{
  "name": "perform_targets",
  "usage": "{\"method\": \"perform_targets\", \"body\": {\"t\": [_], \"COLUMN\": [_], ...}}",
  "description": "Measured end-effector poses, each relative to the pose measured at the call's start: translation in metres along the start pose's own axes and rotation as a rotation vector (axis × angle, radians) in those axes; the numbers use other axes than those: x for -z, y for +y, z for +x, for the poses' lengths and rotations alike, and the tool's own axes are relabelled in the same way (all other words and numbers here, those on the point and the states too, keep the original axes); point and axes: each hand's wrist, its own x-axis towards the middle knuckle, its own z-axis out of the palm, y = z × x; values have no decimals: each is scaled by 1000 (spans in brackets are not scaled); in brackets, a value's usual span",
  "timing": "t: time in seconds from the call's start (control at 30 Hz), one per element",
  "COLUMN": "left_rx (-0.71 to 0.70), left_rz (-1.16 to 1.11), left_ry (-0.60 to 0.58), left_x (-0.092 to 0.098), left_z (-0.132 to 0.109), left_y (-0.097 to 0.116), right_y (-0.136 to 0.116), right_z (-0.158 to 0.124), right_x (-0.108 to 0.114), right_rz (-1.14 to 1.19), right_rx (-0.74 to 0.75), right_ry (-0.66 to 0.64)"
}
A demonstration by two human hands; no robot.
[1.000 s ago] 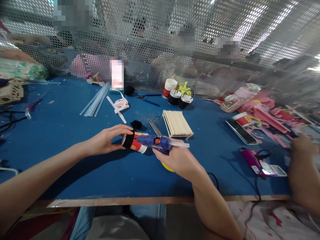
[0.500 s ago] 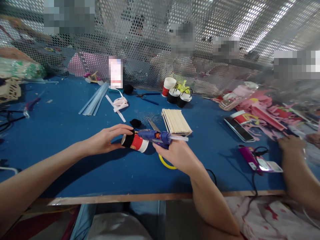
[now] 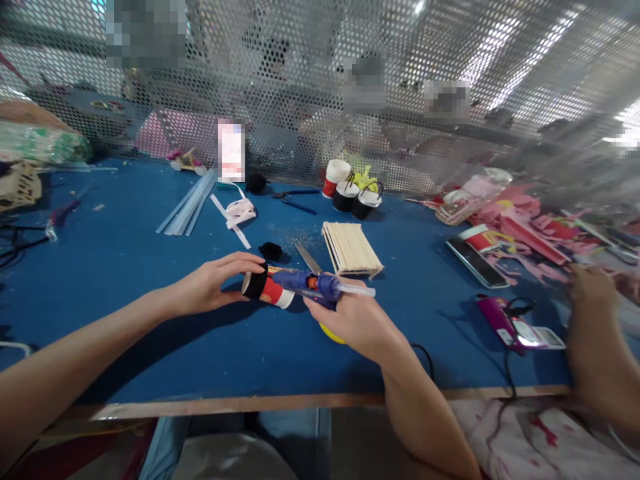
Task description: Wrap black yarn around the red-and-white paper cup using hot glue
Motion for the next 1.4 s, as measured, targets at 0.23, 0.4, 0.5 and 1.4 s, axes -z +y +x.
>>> {"method": "perform_targets", "body": {"t": [0.23,0.4,0.5,1.4], "left_rx": [94,292,348,442], "left_rz": [-88,-231,-290,-480], "left_ry": [54,49,52,31], "left_x": [-2,-7,-9,-12], "left_z": [0,0,1,3], "left_y": [-2,0,0,3], "right_y": [-4,-8,-11,-12], "right_z": [0,-2,-3,-4], "right_x": [2,3,3,8], "right_rz": [172,252,298,332], "right_rx": [-132,-159,-172,-239], "right_ry": [-6,-16,-20,-27]}}
